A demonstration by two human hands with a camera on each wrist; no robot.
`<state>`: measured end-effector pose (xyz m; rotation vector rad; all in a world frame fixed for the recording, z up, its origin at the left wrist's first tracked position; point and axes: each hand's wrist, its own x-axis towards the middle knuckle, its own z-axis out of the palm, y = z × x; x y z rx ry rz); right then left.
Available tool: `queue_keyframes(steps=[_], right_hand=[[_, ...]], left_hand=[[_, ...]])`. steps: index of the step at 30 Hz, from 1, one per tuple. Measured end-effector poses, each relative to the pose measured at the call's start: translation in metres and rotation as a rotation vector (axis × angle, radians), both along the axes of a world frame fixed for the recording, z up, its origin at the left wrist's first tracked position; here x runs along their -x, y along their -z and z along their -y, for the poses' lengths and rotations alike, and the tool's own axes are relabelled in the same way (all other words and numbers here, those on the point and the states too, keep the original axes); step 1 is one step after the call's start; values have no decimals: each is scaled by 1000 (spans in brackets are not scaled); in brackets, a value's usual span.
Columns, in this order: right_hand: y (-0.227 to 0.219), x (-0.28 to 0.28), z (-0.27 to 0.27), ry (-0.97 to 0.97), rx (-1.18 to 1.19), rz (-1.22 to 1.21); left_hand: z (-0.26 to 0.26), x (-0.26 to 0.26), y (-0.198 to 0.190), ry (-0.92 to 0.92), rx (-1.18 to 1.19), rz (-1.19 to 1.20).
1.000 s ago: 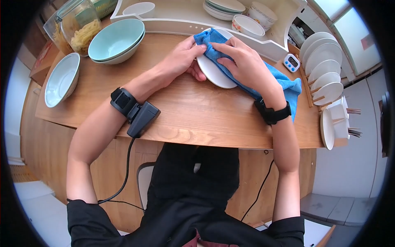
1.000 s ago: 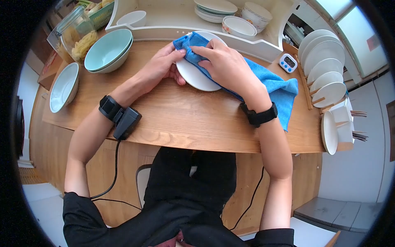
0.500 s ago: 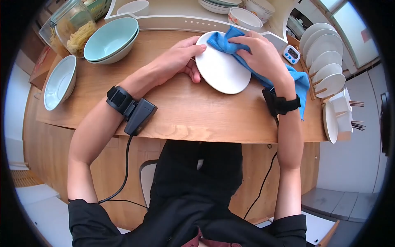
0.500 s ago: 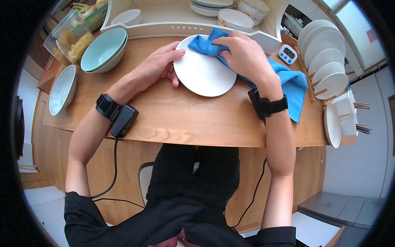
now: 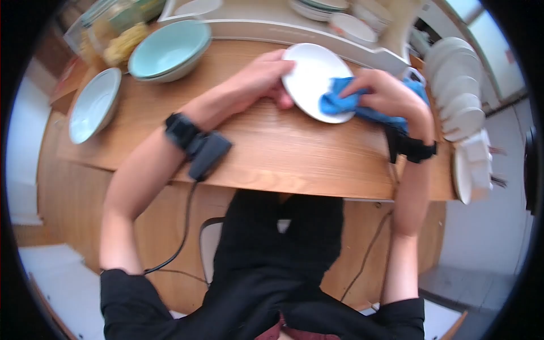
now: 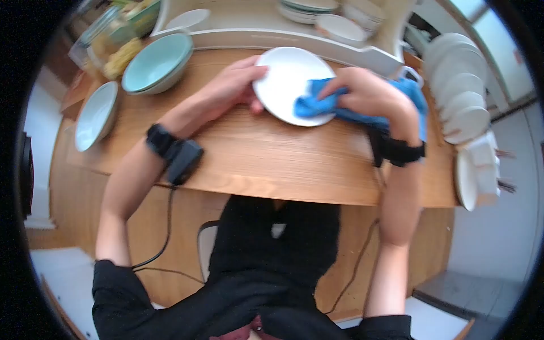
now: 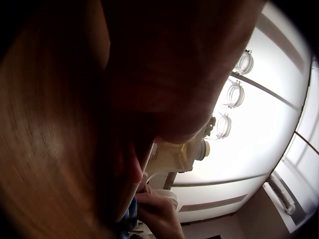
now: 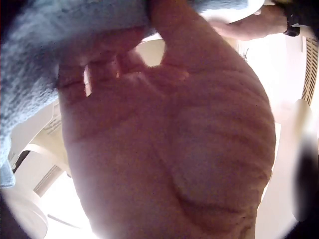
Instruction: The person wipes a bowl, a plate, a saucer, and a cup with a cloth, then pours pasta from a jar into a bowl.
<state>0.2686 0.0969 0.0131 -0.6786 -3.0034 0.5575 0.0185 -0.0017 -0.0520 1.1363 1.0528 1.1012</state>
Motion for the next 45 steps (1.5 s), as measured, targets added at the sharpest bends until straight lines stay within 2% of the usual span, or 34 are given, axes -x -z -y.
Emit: queue_keyframes(steps=[2, 4, 6, 8, 10, 12, 14, 15, 17, 18, 20, 24, 26, 28, 30, 34, 36, 38, 41, 45], right_hand=[[8, 2, -11, 190, -104, -55], [14, 13, -7, 147, -330, -116], [15, 23, 9, 179, -346, -153], [16, 37, 24, 139, -325, -216], [18, 43, 28, -36, -178, -275], [9, 38, 33, -174, -48, -188], [-4, 29, 32, -175, 85, -48], [-7, 23, 30, -172, 78, -46], [-15, 10, 22, 18, 145, 106], [-19, 4, 16, 14, 135, 111], [-21, -9, 5, 278, 70, 150], [-19, -48, -21, 393, -84, 211], [-15, -67, -29, 543, -74, 213], [-15, -70, -31, 529, -101, 203], [-17, -61, -24, 698, 197, 165], [-12, -56, -26, 637, 212, 127], [-19, -49, -18, 638, 117, 67], [-31, -36, -12, 611, 17, -12], [-61, -13, -5, 577, -33, 40], [-82, 28, -37, 448, -97, 5]], left_hand=[[9, 2, -12, 59, 58, -9], [4, 4, -6, 35, 39, 10], [2, 8, -8, 82, 55, 35], [3, 12, -7, 71, 87, 24], [5, 11, -5, 54, 71, 50], [2, 6, -4, 48, 42, 69], [1, 8, -4, 69, 72, 21], [2, 9, -6, 87, 101, 19], [4, 7, -10, 80, 104, 11], [4, 7, -12, 66, 113, 2], [3, 10, -10, 67, 110, 14], [6, 13, -16, 97, 117, -53], [9, 15, -19, 98, 122, -80], [11, 19, -23, 139, 123, -165], [14, 21, -28, 135, 138, -192], [9, 27, -23, 147, 95, -325], [13, 31, -30, 130, 87, -361], [12, 35, -31, 117, 84, -397], [5, 34, -23, 84, 58, -389], [0, 32, -17, 73, 59, -386]])
